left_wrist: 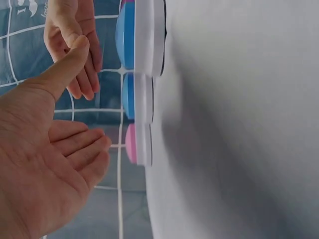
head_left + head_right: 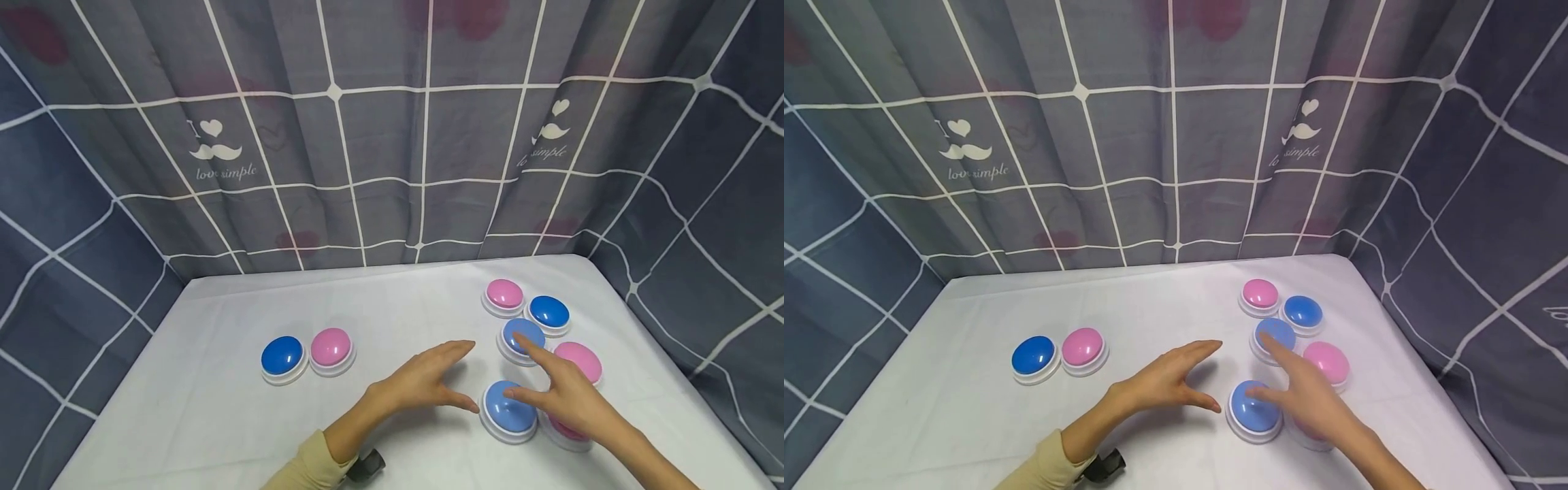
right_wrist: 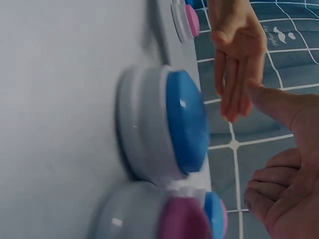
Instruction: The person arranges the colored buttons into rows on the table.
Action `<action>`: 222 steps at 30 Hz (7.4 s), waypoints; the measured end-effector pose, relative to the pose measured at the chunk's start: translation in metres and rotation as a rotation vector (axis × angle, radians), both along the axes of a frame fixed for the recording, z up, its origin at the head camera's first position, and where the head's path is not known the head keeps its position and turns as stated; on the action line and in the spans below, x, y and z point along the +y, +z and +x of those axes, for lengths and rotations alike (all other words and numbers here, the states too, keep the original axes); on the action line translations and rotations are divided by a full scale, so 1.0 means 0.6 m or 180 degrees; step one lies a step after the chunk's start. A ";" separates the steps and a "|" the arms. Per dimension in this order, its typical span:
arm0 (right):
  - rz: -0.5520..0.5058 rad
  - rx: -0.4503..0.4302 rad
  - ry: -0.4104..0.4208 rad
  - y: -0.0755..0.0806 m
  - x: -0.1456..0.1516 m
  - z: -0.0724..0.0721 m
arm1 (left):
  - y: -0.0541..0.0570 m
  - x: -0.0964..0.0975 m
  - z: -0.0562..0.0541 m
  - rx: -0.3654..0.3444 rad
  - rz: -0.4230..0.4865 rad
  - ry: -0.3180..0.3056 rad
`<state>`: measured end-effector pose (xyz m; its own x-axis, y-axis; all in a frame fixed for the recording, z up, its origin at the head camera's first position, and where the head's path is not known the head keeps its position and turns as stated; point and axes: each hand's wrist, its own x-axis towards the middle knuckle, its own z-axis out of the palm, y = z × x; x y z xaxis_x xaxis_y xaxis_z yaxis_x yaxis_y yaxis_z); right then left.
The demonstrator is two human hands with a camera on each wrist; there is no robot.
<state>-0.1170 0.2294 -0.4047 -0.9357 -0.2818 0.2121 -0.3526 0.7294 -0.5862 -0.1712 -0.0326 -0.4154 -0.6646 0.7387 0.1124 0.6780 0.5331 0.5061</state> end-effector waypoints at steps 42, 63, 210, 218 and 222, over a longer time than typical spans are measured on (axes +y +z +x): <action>0.0482 -0.0106 0.0051 -0.048 -0.015 0.043 | -0.040 0.046 0.007 0.0179 -0.0418 -0.0280; 0.0843 0.0045 0.0575 -0.044 -0.001 0.028 | -0.056 0.063 0.015 0.0189 -0.0553 -0.0486; -0.0604 0.0148 0.0939 -0.112 -0.296 -0.159 | -0.051 -0.215 -0.072 0.0507 -0.0201 0.1264; -0.0554 0.0133 0.0838 -0.117 -0.296 -0.159 | -0.055 -0.214 -0.070 0.0497 -0.0168 0.1277; -0.0543 0.0196 0.0822 -0.117 -0.297 -0.161 | -0.054 -0.216 -0.071 0.0554 -0.0178 0.1256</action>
<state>-0.2136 0.0515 -0.4748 -0.8218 -0.4639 0.3309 -0.5520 0.5042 -0.6641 -0.2139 -0.1622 -0.4478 -0.8719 0.4400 0.2148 0.4896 0.7918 0.3651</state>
